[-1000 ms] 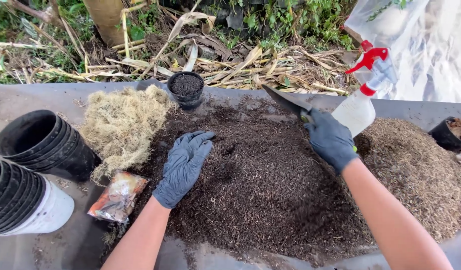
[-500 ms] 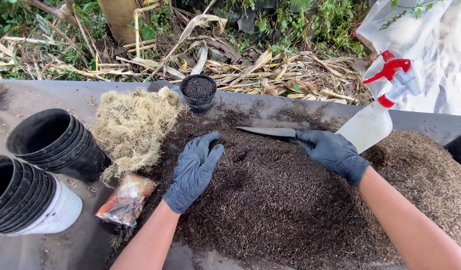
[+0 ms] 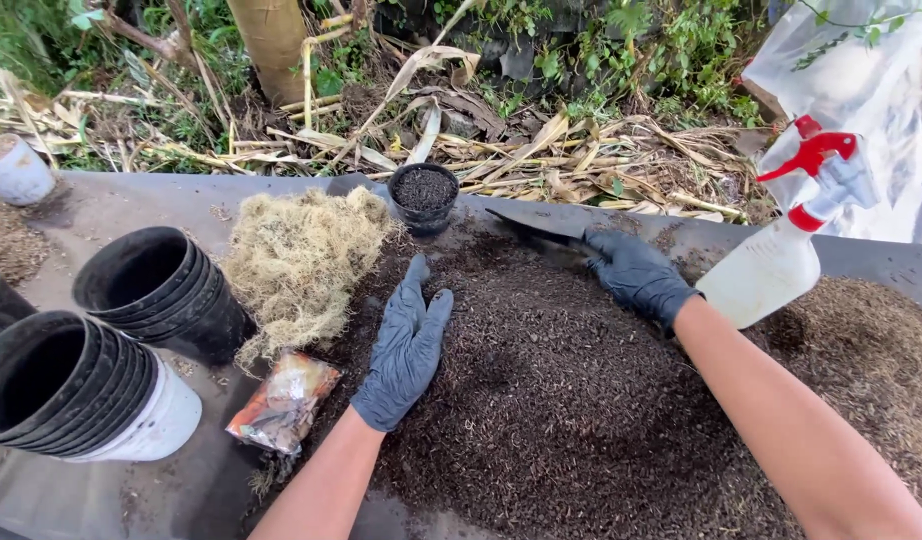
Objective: Mixing soil on a table using hands and a trowel for gardening or planting.
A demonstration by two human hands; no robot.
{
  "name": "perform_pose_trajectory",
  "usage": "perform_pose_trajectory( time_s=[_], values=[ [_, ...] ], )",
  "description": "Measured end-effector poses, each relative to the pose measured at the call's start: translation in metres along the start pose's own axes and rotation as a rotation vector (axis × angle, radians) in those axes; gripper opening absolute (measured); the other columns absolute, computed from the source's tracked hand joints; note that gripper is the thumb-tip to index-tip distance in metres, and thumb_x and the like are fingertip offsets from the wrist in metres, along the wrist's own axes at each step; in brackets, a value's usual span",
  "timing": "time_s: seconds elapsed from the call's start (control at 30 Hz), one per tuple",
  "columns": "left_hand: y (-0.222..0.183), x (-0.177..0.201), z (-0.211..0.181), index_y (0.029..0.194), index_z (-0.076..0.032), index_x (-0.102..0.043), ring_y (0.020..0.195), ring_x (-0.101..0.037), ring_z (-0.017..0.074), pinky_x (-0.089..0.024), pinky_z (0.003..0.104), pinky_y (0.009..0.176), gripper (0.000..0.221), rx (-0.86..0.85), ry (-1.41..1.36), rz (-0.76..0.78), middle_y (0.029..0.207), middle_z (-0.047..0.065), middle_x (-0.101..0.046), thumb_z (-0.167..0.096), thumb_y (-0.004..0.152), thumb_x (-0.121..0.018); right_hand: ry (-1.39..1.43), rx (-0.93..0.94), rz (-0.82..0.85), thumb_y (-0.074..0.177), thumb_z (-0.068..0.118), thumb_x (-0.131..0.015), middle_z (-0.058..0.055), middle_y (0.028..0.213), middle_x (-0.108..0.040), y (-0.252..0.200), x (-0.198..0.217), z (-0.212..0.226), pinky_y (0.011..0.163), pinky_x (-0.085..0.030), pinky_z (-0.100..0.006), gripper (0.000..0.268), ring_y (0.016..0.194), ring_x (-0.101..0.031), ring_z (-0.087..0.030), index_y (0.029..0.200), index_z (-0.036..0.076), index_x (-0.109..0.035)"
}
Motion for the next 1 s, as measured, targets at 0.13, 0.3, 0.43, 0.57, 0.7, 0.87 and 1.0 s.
perform_pose_trajectory(
  time_s=[0.13,0.3,0.43,0.57,0.7,0.87,1.0],
  values=[
    [0.005,0.001,0.003,0.167,-0.024,-0.014,0.147,-0.037,0.0377,-0.032,0.05,0.12,0.079,-0.058,-0.123,-0.019,0.159,0.014,-0.042,-0.055,0.101,-0.045,0.062,-0.008,0.103,0.094,0.052,-0.062,0.006,0.147,-0.059,-0.027,0.029,0.046,0.113,-0.045,-0.045,0.044,0.135,-0.054,-0.03,0.137,0.04,-0.063],
    [-0.008,0.007,-0.027,0.163,-0.002,-0.019,0.148,-0.021,0.0538,-0.024,0.062,0.12,0.078,-0.166,-0.322,-0.002,0.164,0.034,-0.022,-0.046,0.104,-0.046,0.047,-0.04,0.282,0.089,0.055,-0.066,0.011,0.135,-0.068,-0.064,0.055,0.08,0.11,-0.05,-0.045,0.038,0.126,-0.062,-0.031,0.126,0.05,-0.069],
    [-0.002,0.007,-0.017,0.16,0.001,-0.027,0.147,-0.027,0.0508,-0.028,0.055,0.121,0.072,-0.273,-0.293,0.008,0.16,0.036,-0.029,-0.04,0.104,-0.048,0.064,-0.054,0.217,0.082,0.054,-0.073,0.009,0.126,-0.074,-0.089,0.073,0.071,0.105,-0.053,-0.042,0.039,0.119,-0.067,-0.028,0.121,0.047,-0.074],
    [-0.004,0.002,-0.009,0.16,-0.005,-0.016,0.141,-0.038,0.0258,-0.029,0.041,0.118,0.069,-0.316,-0.349,-0.009,0.153,0.021,-0.042,-0.04,0.105,-0.041,0.337,0.315,-0.04,0.078,0.018,-0.083,-0.01,0.11,-0.08,-0.118,0.115,0.066,0.09,-0.063,-0.034,0.034,0.095,-0.077,-0.023,0.111,0.012,-0.079],
    [-0.012,-0.001,-0.029,0.163,-0.014,-0.015,0.146,-0.042,0.0255,-0.029,0.046,0.119,0.074,-0.384,-0.363,0.046,0.153,0.016,-0.046,-0.05,0.104,-0.038,-0.075,0.694,-0.494,0.087,0.02,-0.079,0.003,0.103,-0.078,-0.167,0.143,0.048,0.061,-0.063,-0.041,0.04,0.075,-0.073,-0.02,0.126,0.025,-0.074],
    [-0.031,-0.02,-0.056,0.154,-0.022,-0.042,0.149,-0.032,0.0382,-0.024,0.055,0.121,0.065,-0.569,0.03,0.262,0.161,0.012,-0.041,-0.05,0.097,-0.052,-0.292,0.492,-0.433,0.081,0.018,-0.07,0.011,0.108,-0.075,-0.223,0.124,0.028,0.055,-0.057,-0.041,0.059,0.08,-0.071,-0.02,0.135,0.041,-0.065],
    [-0.03,-0.027,-0.056,0.136,-0.038,-0.064,0.14,-0.044,0.0347,-0.025,0.063,0.11,0.05,-0.543,0.332,0.266,0.15,0.008,-0.052,-0.057,0.091,-0.057,-0.491,0.071,-0.38,0.082,0.038,-0.069,0.008,0.113,-0.073,-0.25,0.105,-0.055,0.069,-0.063,-0.047,0.052,0.085,-0.075,-0.024,0.133,0.045,-0.065]
  ],
)
Point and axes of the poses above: each hand's wrist, its own y-axis towards the middle knuckle, its own x-axis out of the back of the hand, z = x × y, the point moved 7 cm from there along y, towards the middle knuckle
